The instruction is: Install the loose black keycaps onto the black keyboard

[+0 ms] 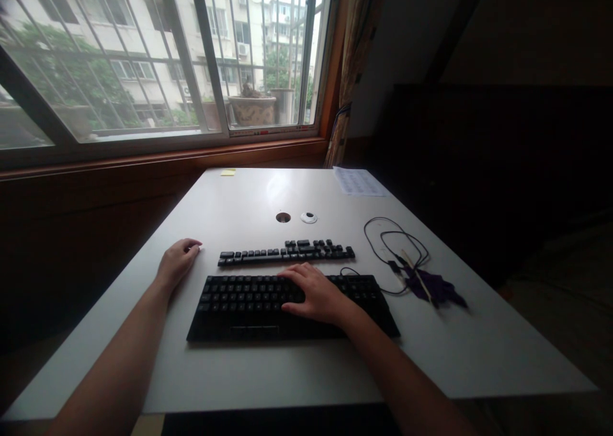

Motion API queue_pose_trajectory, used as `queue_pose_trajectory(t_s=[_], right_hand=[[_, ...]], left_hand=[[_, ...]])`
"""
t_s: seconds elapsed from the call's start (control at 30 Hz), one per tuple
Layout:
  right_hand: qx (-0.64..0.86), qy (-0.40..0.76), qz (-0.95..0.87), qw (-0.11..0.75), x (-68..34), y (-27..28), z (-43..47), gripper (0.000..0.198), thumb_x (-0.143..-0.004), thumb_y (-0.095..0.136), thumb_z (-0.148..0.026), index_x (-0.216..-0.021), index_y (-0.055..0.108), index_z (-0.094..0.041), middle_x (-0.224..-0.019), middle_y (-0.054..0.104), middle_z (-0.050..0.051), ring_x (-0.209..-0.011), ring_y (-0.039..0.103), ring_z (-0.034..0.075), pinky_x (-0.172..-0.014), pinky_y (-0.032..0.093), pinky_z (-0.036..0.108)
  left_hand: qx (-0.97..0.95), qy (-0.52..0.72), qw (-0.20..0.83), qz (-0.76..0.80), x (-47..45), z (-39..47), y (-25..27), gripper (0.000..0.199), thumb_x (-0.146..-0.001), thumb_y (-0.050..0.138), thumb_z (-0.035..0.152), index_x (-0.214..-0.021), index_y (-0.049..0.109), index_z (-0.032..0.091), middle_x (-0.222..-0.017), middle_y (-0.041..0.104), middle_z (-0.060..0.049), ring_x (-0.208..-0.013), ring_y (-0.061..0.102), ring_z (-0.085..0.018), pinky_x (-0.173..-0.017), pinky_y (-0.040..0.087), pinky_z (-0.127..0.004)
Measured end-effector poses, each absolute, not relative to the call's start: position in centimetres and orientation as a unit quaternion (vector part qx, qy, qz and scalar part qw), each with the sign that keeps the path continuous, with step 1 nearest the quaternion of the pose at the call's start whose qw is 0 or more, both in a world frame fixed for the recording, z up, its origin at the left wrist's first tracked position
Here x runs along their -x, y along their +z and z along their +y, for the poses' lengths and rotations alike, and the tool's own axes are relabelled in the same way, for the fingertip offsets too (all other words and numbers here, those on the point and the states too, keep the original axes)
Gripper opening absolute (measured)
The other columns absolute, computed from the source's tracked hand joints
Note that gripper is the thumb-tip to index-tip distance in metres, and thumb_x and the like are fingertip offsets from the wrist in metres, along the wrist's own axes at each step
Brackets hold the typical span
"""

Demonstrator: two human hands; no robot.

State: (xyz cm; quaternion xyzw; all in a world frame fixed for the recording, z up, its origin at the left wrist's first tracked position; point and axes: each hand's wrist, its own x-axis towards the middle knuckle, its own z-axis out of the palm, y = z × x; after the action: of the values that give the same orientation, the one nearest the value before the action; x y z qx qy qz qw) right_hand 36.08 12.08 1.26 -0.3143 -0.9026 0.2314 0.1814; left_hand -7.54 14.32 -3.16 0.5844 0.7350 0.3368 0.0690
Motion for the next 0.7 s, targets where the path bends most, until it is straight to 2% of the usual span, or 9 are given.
queue_pose_trajectory(t_s=[0.23, 0.57, 0.7], right_hand=[[0.296, 0.234, -0.9, 0.219, -36.2, 0.85, 12.21, 0.051, -0.084, 0.083, -0.036, -0.13, 0.063, -0.027, -0.142, 0.06, 0.01, -0.131, 0.055, 0.029, -0.114, 0.047, 0.051], [0.296, 0.221, -0.899, 0.234, -36.2, 0.63, 12.16, 0.058, -0.082, 0.083, -0.032, -0.135, 0.059, -0.028, -0.141, 0.059, 0.01, -0.131, 0.055, 0.03, -0.114, 0.047, 0.052], [0.296, 0.226, -0.898, 0.235, -36.22, 0.37, 12.35, 0.054, -0.082, 0.084, -0.031, -0.131, 0.061, -0.027, -0.141, 0.059, 0.01, -0.131, 0.055, 0.029, -0.115, 0.047, 0.051]], left_hand=[[-0.583, 0.336, 0.07, 0.736, 7.54, 14.28, -3.1, 0.031, -0.09, 0.051, 0.04, -0.1, 0.075, 0.024, -0.107, 0.076, -0.007, -0.098, 0.068, -0.025, -0.093, 0.052, -0.036], [-0.583, 0.334, 0.068, 0.738, 7.37, 14.2, -2.85, 0.029, -0.09, 0.052, 0.038, -0.1, 0.076, 0.024, -0.107, 0.077, -0.007, -0.097, 0.069, -0.025, -0.094, 0.053, -0.036], [-0.584, 0.333, 0.07, 0.737, 7.38, 14.22, -2.81, 0.03, -0.09, 0.051, 0.038, -0.1, 0.076, 0.023, -0.107, 0.076, -0.008, -0.098, 0.069, -0.025, -0.093, 0.052, -0.035]])
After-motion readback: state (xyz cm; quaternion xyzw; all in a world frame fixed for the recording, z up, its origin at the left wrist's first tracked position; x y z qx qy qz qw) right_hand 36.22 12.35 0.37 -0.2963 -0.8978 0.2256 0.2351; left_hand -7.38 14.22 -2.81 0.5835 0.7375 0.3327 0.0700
